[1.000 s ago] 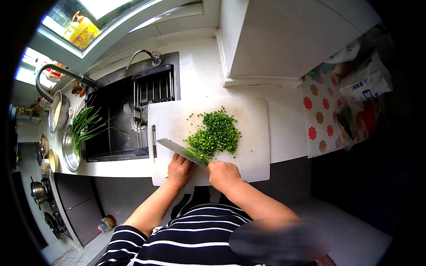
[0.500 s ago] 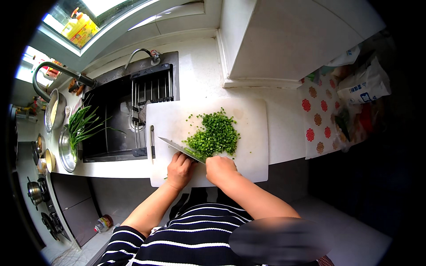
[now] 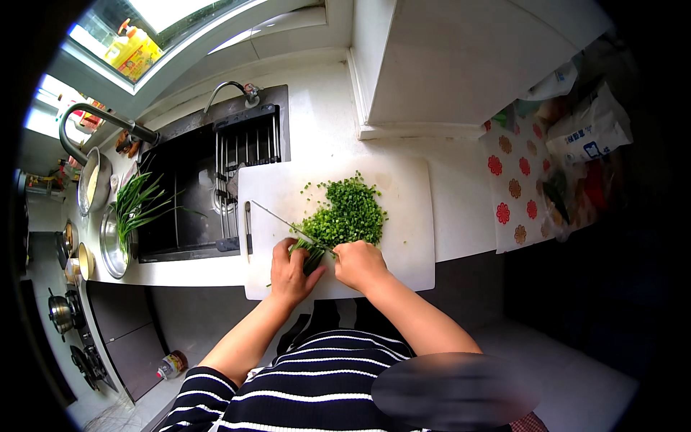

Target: The person cleans a bundle of green onions in a metal bowl at the sink, then transfers them to a cutting board and chops them into small pieces using a cleaver.

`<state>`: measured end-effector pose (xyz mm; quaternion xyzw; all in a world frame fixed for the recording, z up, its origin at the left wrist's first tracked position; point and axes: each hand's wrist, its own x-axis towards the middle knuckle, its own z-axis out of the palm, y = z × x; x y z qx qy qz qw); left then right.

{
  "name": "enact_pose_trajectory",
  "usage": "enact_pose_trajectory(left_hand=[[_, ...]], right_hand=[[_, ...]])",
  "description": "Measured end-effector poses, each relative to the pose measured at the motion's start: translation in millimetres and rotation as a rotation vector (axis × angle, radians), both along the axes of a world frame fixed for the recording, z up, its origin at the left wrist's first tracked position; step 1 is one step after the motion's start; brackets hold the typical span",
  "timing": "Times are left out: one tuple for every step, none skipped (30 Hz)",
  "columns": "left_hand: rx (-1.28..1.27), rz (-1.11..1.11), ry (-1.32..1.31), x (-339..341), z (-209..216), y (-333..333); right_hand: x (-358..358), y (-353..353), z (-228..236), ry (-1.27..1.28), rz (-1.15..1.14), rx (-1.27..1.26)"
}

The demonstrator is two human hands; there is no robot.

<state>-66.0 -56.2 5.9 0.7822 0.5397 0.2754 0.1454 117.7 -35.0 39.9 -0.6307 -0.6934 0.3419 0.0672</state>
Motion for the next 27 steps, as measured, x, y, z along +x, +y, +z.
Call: enact_pose_trajectory(left_hand=[[-0.004,0.016,0.011,2.4,3.1,2.4],[-0.033,0.028,0.021,1.1,-2.9,3.0],[-0.052,0.029,0.025,-1.6,-11.8,2.6],[-0.072,0.030,0.029,-5.3,-21.6,1.3],[-0.094,0.029,0.032,-6.0,-24.7,0.7],[-0.092,0.023,0.012,-6.4,-27.2,-0.7],[-0.090,0.019,-0.007,-6.8,-29.4,-1.9],[-0.090,0.013,-0.026,-6.6,-28.7,-2.0],[-0.075,0.008,-0.010,-6.5,-27.6,-2.1],[-0.059,0.004,0.006,-6.6,-25.8,-2.4],[-0.045,0.000,0.021,-6.2,-23.4,-2.4],[-0.015,-0.009,0.035,-5.6,-20.9,-1.9],[0.014,-0.017,0.048,-4.9,-18.3,-0.7],[0.043,-0.025,0.062,-4.8,-17.4,-0.1],[0.062,-0.031,0.059,-4.8,-17.9,0.3],[0.080,-0.038,0.056,-4.8,-18.7,0.8],[0.099,-0.045,0.052,-4.6,-19.4,1.4],[0.104,-0.046,0.055,-4.8,-20.7,2.1],[0.109,-0.047,0.058,-5.1,-22.4,2.9],[0.112,-0.048,0.062,-5.4,-23.0,3.3],[0.112,-0.046,0.055,-5.3,-23.2,4.0],[0.112,-0.045,0.049,-4.6,-23.1,4.9],[0.114,-0.043,0.044,-4.7,-22.0,6.1],[0.115,-0.039,0.044,-4.4,-21.5,6.5],[0.116,-0.035,0.044,-3.7,-21.1,6.6],[0.116,-0.030,0.041,-2.6,-21.3,6.5],[0.119,-0.034,0.043,-3.4,-21.4,6.6]], right_hand=[[2.0,-2.7,1.7,0.000,-0.007,0.005],[2.1,-4.3,3.5,0.003,-0.009,0.013],[2.0,-5.4,5.6,-0.010,0.002,0.010],[1.7,-6.6,7.5,-0.022,0.013,0.007],[2.0,-8.6,8.5,-0.036,0.022,0.001],[1.8,-10.2,10.5,-0.048,0.017,-0.002],[0.8,-11.7,12.9,-0.060,0.013,-0.004],[-0.1,-13.7,13.7,-0.071,0.008,-0.008],[-1.3,-16.7,13.0,-0.074,0.021,0.001],[-2.9,-20.2,11.8,-0.077,0.035,0.010],[-4.4,-22.5,11.1,-0.081,0.049,0.019],[-6.0,-23.6,11.3,-0.096,0.063,0.012],[-7.8,-24.2,12.8,-0.112,0.078,0.004],[-9.9,-24.2,14.3,-0.126,0.094,-0.003],[-11.6,-23.0,16.4,-0.136,0.105,-0.033],[-13.1,-20.9,18.8,-0.146,0.115,-0.063],[-13.8,-19.5,20.1,-0.157,0.125,-0.093],[-14.5,-19.5,19.3,-0.156,0.126,-0.088],[-15.3,-20.2,18.0,-0.155,0.126,-0.084],[-16.1,-20.7,16.8,-0.154,0.127,-0.082],[-16.2,-20.7,17.4,-0.167,0.131,-0.099],[-15.8,-20.5,19.5,-0.181,0.135,-0.116],[-15.9,-19.7,21.1,-0.192,0.139,-0.131],[-12.7,-21.1,21.5,-0.198,0.141,-0.143],[-7.0,-24.1,21.8,-0.204,0.142,-0.155],[-2.8,-24.8,23.5,-0.213,0.144,-0.168],[-1.3,-23.6,25.3,-0.224,0.150,-0.203]])
